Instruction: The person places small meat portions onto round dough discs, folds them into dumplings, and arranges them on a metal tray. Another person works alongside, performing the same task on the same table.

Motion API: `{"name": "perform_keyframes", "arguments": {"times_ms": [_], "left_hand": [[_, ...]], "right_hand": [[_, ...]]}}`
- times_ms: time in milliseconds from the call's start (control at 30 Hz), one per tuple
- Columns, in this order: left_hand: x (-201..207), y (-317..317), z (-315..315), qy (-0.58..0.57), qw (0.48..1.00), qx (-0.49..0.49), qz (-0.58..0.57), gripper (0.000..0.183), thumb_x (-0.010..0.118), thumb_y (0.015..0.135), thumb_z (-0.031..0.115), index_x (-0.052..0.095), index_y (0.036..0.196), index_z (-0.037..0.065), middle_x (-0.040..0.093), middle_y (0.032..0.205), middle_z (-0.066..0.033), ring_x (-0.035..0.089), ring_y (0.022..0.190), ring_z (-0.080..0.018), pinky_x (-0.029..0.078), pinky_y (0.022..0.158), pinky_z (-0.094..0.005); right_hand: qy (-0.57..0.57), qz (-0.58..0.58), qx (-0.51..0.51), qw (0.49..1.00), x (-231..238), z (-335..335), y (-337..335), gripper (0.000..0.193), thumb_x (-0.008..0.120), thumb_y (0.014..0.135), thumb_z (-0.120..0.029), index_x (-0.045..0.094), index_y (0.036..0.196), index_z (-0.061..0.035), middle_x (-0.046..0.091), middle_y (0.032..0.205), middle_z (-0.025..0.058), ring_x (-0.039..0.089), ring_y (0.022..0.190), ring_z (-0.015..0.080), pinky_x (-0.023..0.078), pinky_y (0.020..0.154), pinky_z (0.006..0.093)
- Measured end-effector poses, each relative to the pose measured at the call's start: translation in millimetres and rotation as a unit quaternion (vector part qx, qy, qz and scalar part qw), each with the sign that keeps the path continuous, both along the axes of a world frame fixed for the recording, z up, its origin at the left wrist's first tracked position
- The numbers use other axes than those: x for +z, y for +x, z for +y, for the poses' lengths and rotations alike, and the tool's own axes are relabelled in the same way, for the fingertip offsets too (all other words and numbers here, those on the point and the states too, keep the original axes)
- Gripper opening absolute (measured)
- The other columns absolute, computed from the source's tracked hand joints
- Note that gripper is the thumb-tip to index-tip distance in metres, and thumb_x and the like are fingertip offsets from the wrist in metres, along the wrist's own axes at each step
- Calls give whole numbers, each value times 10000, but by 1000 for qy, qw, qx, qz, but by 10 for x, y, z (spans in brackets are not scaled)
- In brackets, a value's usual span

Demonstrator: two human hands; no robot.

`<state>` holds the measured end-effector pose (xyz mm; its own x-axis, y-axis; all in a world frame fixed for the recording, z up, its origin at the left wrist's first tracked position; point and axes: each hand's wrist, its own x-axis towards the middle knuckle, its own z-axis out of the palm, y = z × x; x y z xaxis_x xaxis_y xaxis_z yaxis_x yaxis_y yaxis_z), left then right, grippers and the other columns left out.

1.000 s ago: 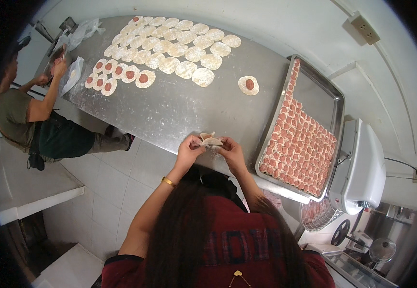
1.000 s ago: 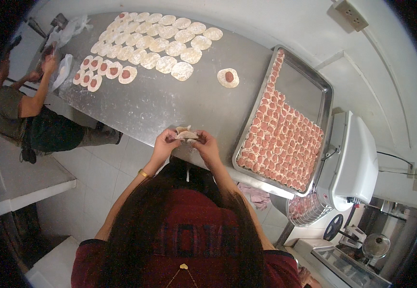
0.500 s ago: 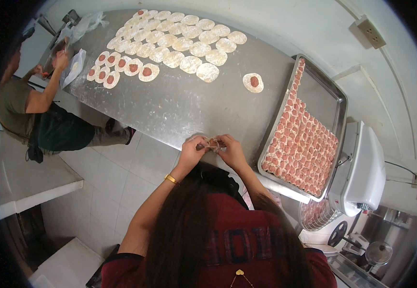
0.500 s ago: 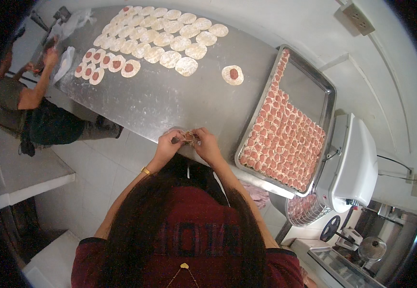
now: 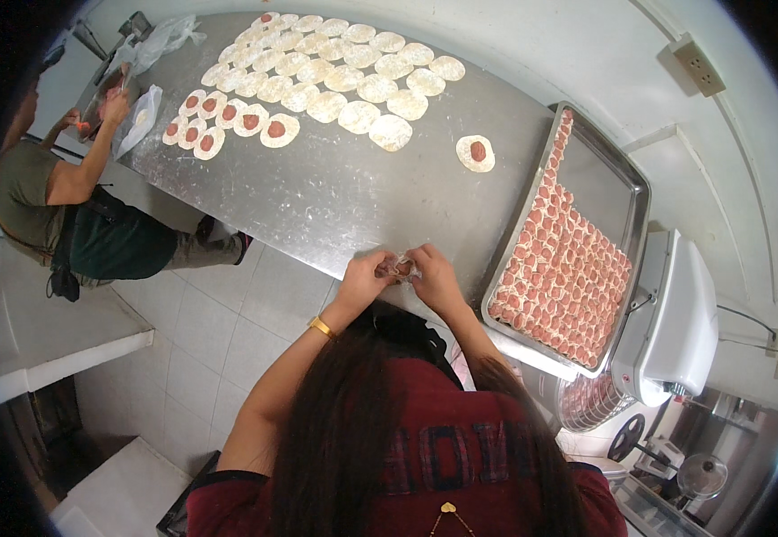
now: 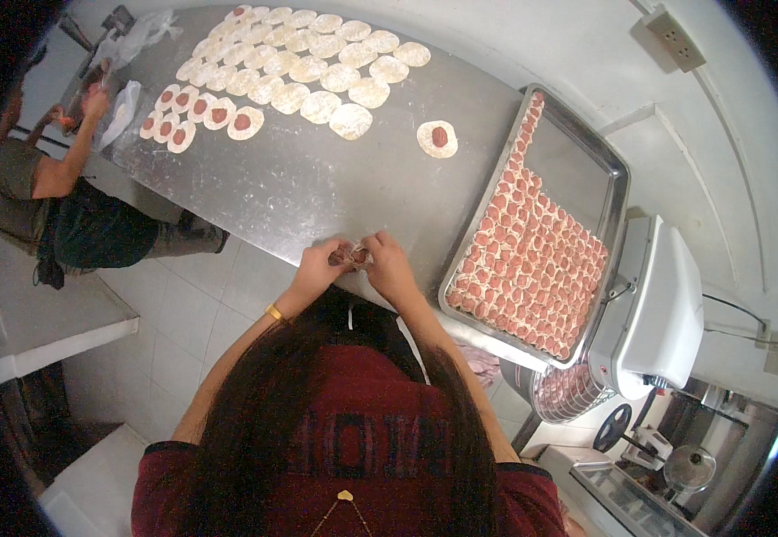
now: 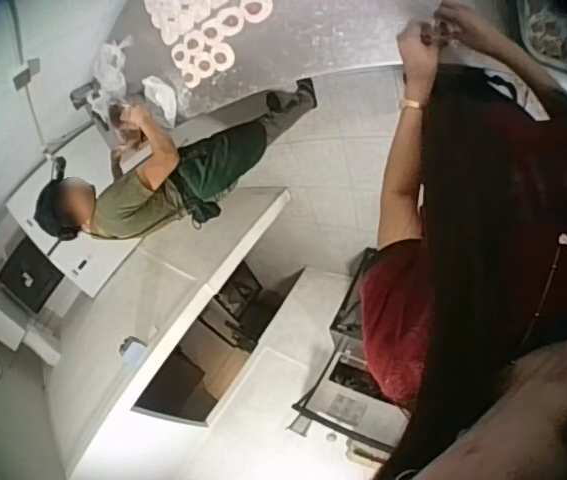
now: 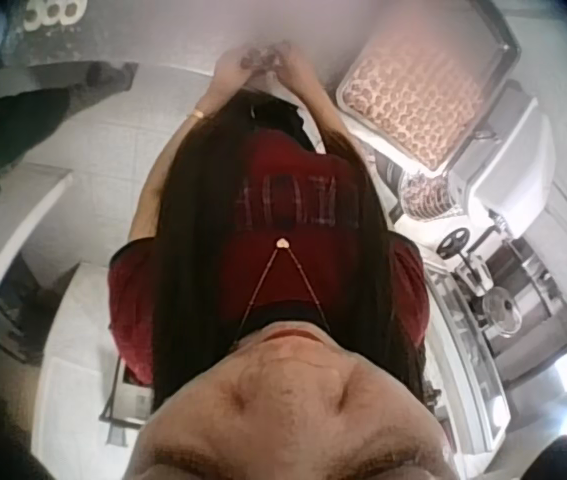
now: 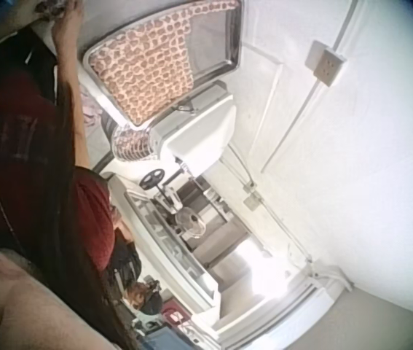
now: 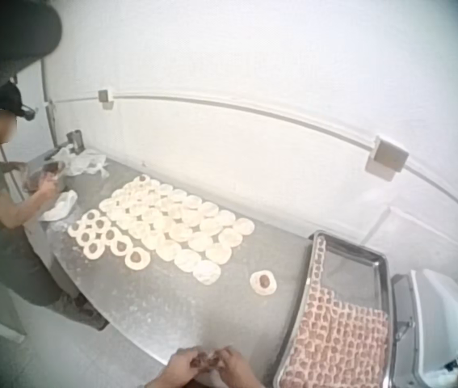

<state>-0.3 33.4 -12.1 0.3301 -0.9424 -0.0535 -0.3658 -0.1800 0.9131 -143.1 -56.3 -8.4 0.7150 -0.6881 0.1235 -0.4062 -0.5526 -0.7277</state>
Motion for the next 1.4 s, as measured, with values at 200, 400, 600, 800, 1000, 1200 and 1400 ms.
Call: {"name": "perform_keyframes", "arguments": {"times_ms": [200, 400, 600, 800, 1000, 1200, 1400], "left_hand": [[-2, 2, -52, 45, 996, -2, -80, 212, 720, 722, 112, 599, 855, 1, 629, 722, -146, 635, 662, -238, 491, 609, -324], [9, -23, -29, 29, 995, 26, -90, 249, 749, 687, 172, 560, 750, 24, 599, 667, -122, 599, 640, -297, 467, 575, -379], [14, -9, -14, 42, 993, 10, -114, 239, 747, 683, 160, 562, 754, 27, 597, 674, -128, 597, 650, -301, 468, 589, -391], [0, 58, 28, 11, 998, 10, -60, 238, 744, 682, 134, 565, 790, 21, 626, 714, -132, 623, 680, -295, 484, 601, -371], [65, 21, -10, 73, 994, 3, -84, 226, 729, 682, 69, 579, 845, 25, 637, 772, -155, 641, 715, -284, 501, 621, -351], [43, 40, -5, -34, 996, 24, -74, 225, 722, 668, 21, 582, 843, 10, 626, 797, -150, 630, 743, -295, 501, 637, -359], [-68, 110, 1, 5, 993, -14, -115, 277, 704, 664, -16, 593, 917, 8, 620, 872, -150, 631, 758, -277, 507, 653, -351]], "right_hand": [[53, -10, 39, 998, -28, -33, 72, 184, 574, 713, 6, 602, 893, -21, 572, 861, 156, 575, 825, 368, 469, 721, 416], [51, -28, 0, 998, -24, 10, 52, 186, 549, 710, 27, 609, 879, -22, 580, 863, 150, 576, 821, 358, 470, 708, 410], [84, -8, 52, 995, 1, -5, 85, 212, 521, 693, 50, 607, 871, -24, 577, 873, 151, 568, 862, 360, 461, 741, 419], [38, -33, 11, 999, 21, 38, 74, 191, 519, 700, 48, 597, 854, -33, 571, 880, 142, 568, 835, 356, 464, 733, 414], [71, -37, 41, 996, 40, -3, 125, 240, 540, 708, 36, 600, 934, -19, 564, 897, 154, 567, 851, 368, 462, 749, 425], [68, 12, -6, 998, 29, 10, 104, 184, 558, 726, 12, 599, 898, -37, 565, 880, 154, 572, 862, 366, 466, 744, 426], [63, 28, 29, 997, -16, 0, 138, 400, 638, 668, 9, 591, 1057, -70, 562, 971, 132, 580, 844, 317, 485, 728, 393]]}}
